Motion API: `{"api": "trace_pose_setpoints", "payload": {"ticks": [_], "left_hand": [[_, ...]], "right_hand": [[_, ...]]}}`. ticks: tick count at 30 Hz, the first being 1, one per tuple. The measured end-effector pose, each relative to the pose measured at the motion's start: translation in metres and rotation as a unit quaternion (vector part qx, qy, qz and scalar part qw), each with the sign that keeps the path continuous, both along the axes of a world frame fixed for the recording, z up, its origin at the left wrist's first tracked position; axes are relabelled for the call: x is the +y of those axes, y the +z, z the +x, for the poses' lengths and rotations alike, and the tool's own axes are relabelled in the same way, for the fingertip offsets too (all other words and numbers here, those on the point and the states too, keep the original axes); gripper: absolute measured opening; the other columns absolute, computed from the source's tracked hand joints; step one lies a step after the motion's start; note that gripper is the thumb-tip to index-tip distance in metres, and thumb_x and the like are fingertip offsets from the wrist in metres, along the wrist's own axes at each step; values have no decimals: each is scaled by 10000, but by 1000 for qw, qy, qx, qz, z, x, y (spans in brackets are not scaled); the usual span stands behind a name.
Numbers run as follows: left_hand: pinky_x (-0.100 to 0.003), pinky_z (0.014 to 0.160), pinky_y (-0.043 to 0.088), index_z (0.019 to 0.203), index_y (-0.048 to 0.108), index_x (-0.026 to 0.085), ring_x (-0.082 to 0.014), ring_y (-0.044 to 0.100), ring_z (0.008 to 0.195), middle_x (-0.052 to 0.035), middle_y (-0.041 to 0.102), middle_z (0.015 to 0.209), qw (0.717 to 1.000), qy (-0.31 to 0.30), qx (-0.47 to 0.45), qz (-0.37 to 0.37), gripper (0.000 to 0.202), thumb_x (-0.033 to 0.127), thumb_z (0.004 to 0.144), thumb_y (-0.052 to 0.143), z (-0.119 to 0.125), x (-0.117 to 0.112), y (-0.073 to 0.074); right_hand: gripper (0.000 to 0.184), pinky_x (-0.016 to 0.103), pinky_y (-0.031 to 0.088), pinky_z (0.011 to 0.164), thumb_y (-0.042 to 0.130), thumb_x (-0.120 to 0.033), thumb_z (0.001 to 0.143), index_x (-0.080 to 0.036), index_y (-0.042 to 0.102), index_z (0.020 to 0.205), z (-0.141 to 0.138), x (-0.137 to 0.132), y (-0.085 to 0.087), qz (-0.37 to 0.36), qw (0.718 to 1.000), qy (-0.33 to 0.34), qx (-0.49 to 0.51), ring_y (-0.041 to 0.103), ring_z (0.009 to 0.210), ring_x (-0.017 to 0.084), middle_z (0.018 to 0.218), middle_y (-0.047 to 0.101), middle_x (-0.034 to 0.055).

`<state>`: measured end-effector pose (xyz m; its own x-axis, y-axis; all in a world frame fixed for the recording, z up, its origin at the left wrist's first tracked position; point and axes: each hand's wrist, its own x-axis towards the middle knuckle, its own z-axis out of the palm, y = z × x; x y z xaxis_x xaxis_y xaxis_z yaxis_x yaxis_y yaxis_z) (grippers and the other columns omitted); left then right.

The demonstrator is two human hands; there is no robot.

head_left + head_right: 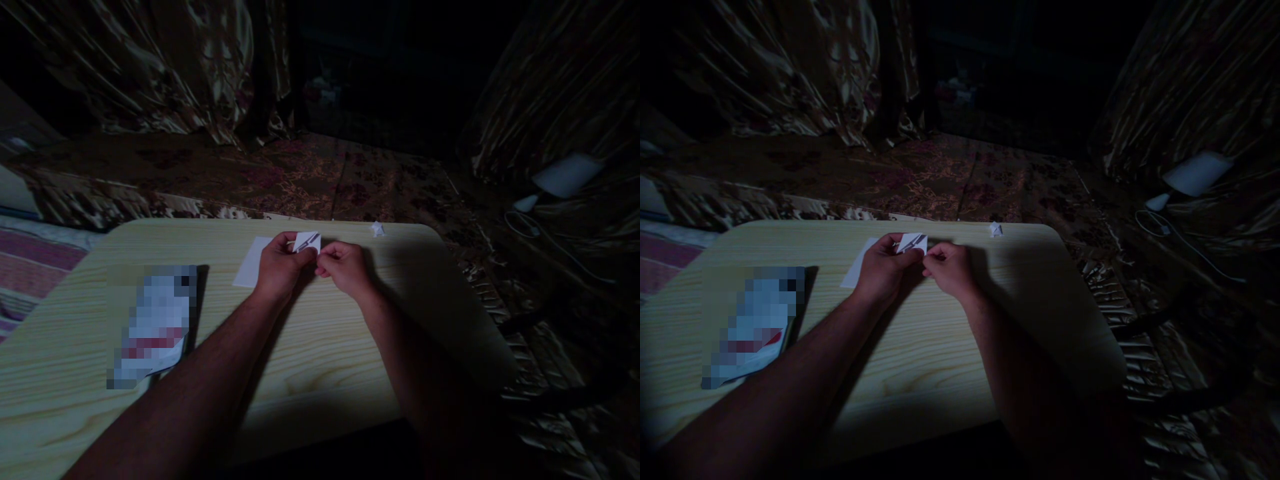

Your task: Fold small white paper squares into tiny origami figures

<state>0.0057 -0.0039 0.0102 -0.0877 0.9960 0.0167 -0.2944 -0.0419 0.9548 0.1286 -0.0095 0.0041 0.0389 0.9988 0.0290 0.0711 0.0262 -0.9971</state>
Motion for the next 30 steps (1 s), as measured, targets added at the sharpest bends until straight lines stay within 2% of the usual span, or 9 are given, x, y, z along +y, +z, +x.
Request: {"api": "trace_pose_setpoints", "payload": {"ticks": [10, 18, 21, 25, 30], "left_hand": [[-207, 551, 429, 919, 608, 165, -100, 563, 588, 10, 638, 750, 1000, -22, -1, 18, 397, 207, 552, 751, 1, -2, -2], [-217, 594, 449, 894, 616, 170, -98, 569, 604, 21, 636, 731, 999, -7, -42, 3, 415, 161, 504, 759, 2, -2, 2], [-223, 579, 445, 855, 616, 154, -103, 567, 601, 7, 633, 733, 998, -24, -49, -11, 367, 188, 522, 766, 2, -2, 0], [-215, 511, 403, 774, 614, 131, -86, 508, 527, 5, 581, 653, 996, -78, -49, -19, 247, 232, 590, 745, 1, -2, -4], [-197, 456, 329, 718, 607, 129, -62, 433, 473, 19, 541, 596, 996, -88, -13, -10, 177, 235, 628, 718, -3, 1, -7]], "right_hand": [[33, 183, 453, 447, 580, -205, 655, -174, 587, 653, 2, -1, 3, 20, 1000, 11, 1, 610, 479, 110, 509, 585, -47], [41, 183, 434, 434, 587, -207, 658, -169, 586, 641, -1, -3, 5, 37, 999, 18, 9, 596, 464, 108, 505, 569, -50], [40, 181, 428, 442, 585, -205, 657, -167, 583, 645, 0, -2, 5, 36, 999, 2, 8, 591, 467, 106, 499, 569, -50], [66, 186, 437, 456, 588, -234, 668, -168, 580, 660, 1, -1, 3, 43, 999, -12, 17, 603, 490, 110, 528, 588, -42], [89, 189, 432, 442, 606, -252, 667, -165, 588, 670, 1, -1, 3, 28, 999, 5, 18, 587, 475, 107, 532, 585, -38]]}}
